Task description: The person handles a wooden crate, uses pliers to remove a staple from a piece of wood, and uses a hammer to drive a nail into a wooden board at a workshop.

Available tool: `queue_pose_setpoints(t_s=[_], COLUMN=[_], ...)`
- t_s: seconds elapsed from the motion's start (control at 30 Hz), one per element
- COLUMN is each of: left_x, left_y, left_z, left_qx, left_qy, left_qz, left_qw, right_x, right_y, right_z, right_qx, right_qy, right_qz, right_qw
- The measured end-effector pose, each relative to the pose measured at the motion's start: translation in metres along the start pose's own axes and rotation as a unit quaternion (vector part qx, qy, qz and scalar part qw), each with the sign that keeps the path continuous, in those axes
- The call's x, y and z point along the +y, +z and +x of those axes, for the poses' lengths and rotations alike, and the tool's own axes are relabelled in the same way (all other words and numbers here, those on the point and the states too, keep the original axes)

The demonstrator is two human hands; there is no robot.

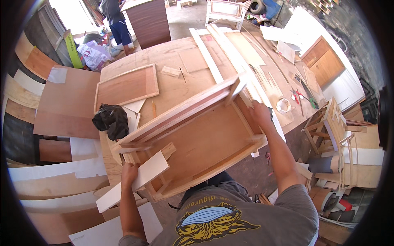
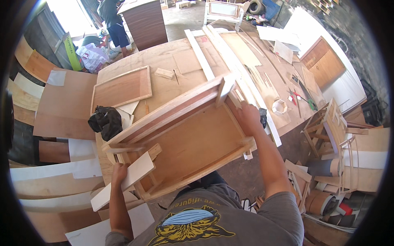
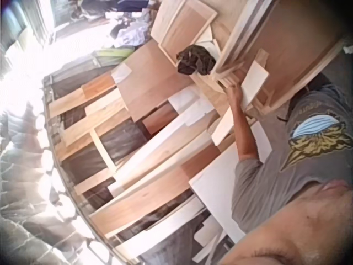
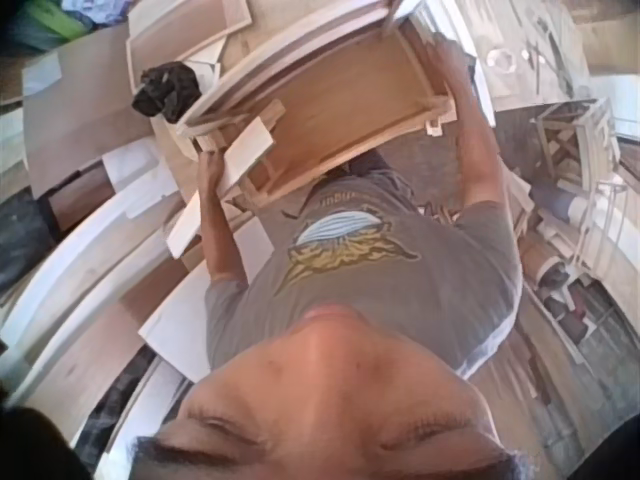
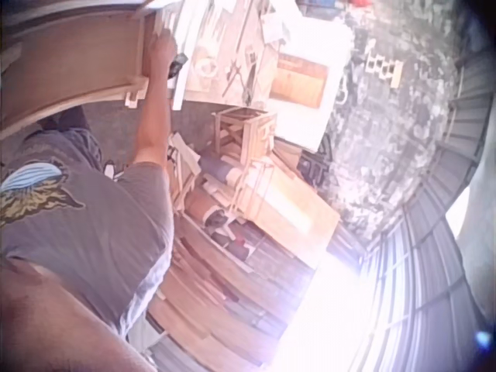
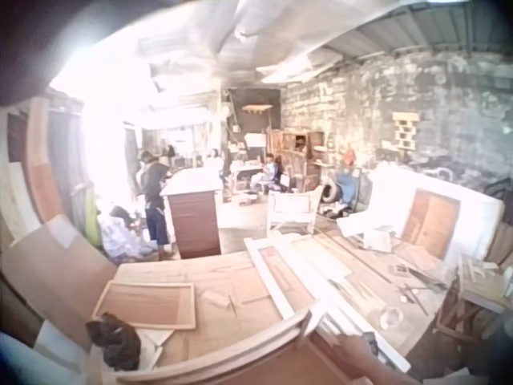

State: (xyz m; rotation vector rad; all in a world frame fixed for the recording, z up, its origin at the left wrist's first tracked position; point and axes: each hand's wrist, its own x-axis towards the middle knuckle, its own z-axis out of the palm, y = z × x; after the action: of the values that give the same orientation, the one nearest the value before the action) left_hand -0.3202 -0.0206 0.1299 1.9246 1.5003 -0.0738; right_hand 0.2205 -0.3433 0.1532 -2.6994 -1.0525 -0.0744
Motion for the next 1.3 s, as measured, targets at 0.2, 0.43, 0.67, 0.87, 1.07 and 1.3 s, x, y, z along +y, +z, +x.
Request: queue_pose_setpoints(t_s=[0.2,0.43,0.67,0.87,1.07,1.3], left_x=[-0.011,0.003,0.020,0.081,0.084,0.077], left_y=[0.003,0.010,0.045,0.071,0.088,0.103], left_z=[-0.035,-0.042,-0.006,0.014,0.041,0.040], left_qx=[0.082,0.164,0.151,0.115,0.165,0.166], left_qy=[-0.079,-0.071,-0.143,-0.182,-0.192,-0.184], left_qz=[-0.041,-0.089,-0.114,-0.165,-0.158,-0.091], left_qw=[0.993,0.980,0.971,0.963,0.954,0.965], right_x=[-0.054,-0.107,-0.118,-0.106,-0.091,-0.083], right_y=[0.025,0.081,0.107,0.128,0.117,0.113], right_z=[0.090,0.189,0.266,0.316,0.336,0.343], right_qx=[-0.042,-0.107,-0.108,-0.119,-0.100,-0.107], right_qy=[-0.060,-0.130,-0.194,-0.169,-0.112,-0.111], right_qz=[0.043,0.094,0.138,0.100,0.095,0.096], right_qw=[0.996,0.981,0.965,0.973,0.984,0.983])
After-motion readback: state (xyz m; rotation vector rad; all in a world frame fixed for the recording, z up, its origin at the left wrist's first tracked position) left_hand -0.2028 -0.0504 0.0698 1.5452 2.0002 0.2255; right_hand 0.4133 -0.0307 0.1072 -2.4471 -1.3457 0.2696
